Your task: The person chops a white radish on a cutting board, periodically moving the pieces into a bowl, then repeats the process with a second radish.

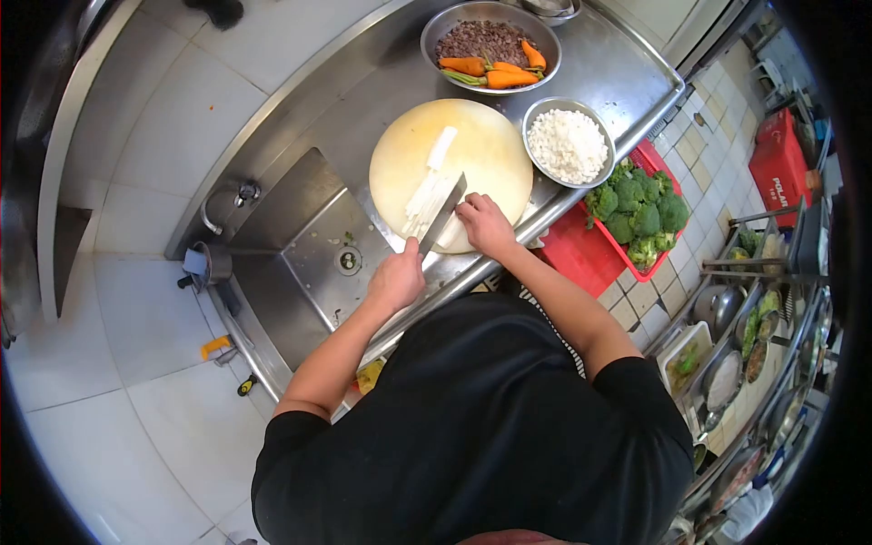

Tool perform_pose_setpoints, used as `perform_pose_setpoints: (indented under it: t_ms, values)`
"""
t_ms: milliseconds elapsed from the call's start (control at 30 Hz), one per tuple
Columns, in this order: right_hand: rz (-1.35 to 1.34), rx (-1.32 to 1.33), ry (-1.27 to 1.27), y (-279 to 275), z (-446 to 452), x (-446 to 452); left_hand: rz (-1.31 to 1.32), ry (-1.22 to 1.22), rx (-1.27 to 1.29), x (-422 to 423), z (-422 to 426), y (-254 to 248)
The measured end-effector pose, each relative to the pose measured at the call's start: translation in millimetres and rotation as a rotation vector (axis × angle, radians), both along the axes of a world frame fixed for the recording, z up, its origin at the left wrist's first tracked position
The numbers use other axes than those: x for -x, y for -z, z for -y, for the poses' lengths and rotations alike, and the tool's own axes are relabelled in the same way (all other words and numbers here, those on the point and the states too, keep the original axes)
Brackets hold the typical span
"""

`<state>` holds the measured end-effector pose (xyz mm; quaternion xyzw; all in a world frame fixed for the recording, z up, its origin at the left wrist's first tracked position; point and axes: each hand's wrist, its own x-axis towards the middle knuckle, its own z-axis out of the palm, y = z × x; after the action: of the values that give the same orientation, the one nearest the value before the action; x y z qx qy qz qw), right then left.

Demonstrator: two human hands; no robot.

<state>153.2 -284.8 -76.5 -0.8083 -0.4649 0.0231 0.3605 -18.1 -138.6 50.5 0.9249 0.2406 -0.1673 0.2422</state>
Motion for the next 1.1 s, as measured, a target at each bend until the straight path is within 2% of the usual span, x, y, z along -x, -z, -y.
perform_pose_setpoints:
  t_ms: [167,267,367,467,567,667,733,867,1067,1100]
  values:
    - [-0.025,-0.037,0.019,-4,0,-1,-0.093,0.069,-0.025,0,3,-14]
    - [-0.032,-0.084,0.031,-3,1,-2,-0.039,0.009,0.021,-12,4,25]
    - [-0.050,-0.135,0.030,-1,1,-3,-0.030,0.066,0.023,-26,-3,2]
    - [-0.093,-0.117,0.029,2,5,-5,-0.130,0.075,0.014,-19,6,-9]
    - [-0.096,-0.096,0.036,5,5,-7,-0.018,0.023,0.017,-24,11,26]
    - [-0.096,-0.091,0.046,7,5,-7,-0.010,0.065,0.023,-24,4,12]
    - [-0.109,-0.111,0.063,6,7,-5,-0.052,0.066,0.033,-21,9,-14]
    - [-0.084,-0.136,0.048,5,8,-6,-0.005,-0.002,0.043,-20,18,31]
    - [-0.096,-0.132,0.038,7,12,-6,-0.087,0.042,0.014,-19,19,-7]
    - [-0.087,-0.138,0.036,9,12,-7,-0.078,0.032,0.015,-21,21,2]
